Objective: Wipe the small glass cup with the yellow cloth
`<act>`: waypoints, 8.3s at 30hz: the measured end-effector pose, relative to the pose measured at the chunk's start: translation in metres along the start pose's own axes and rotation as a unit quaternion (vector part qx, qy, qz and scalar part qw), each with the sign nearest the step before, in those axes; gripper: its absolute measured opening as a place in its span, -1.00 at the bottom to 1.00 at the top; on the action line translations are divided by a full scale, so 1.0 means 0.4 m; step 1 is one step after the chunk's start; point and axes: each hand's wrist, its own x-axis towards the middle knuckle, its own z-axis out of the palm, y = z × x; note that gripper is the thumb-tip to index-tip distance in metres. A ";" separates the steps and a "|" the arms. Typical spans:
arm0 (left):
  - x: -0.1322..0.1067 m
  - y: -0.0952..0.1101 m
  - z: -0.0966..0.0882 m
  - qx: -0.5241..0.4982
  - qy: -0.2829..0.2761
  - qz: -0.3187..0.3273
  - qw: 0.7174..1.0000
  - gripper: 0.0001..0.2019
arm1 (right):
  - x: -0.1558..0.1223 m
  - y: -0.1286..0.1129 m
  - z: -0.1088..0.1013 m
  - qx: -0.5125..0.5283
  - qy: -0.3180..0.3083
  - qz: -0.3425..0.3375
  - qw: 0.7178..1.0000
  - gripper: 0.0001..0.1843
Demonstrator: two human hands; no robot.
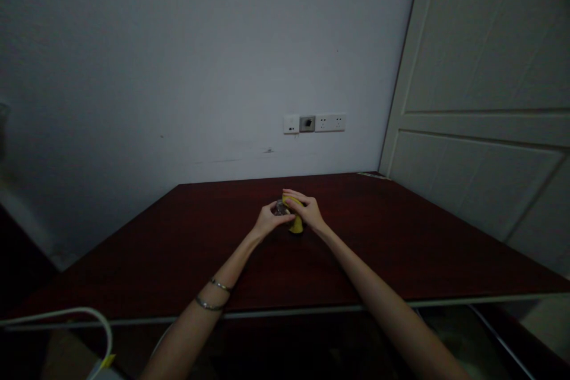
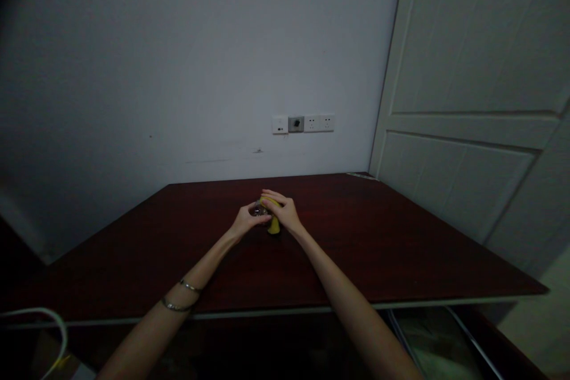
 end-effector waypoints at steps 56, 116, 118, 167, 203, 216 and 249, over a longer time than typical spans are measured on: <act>0.014 -0.009 -0.061 -0.021 -0.018 -0.101 0.995 -0.37 | -0.009 0.041 0.012 0.003 -0.012 0.123 0.992 -0.13; 0.000 -0.049 -0.009 0.100 0.017 0.101 0.990 -0.10 | -0.014 0.027 0.001 -0.140 -0.031 -0.099 0.985 -0.73; -0.006 -0.043 -0.003 0.110 0.008 0.102 0.989 -0.10 | -0.008 0.031 -0.005 -0.136 0.001 -0.072 0.988 -0.74; -0.003 -0.004 0.003 -0.016 -0.022 0.055 0.998 -0.44 | 0.002 -0.025 -0.001 -0.044 0.055 -0.024 0.997 -0.76; 0.002 -0.004 -0.009 0.015 -0.009 0.013 1.000 -0.47 | 0.002 0.001 -0.013 -0.020 -0.009 0.001 1.000 -0.73; 0.010 -0.021 -0.012 0.172 0.047 0.041 0.983 -0.63 | 0.031 -0.070 -0.020 -0.211 -0.208 -0.136 0.945 -0.78; 0.007 -0.005 -0.015 0.039 0.019 0.036 0.998 -0.49 | 0.006 0.003 -0.011 -0.036 0.028 0.011 0.999 -0.69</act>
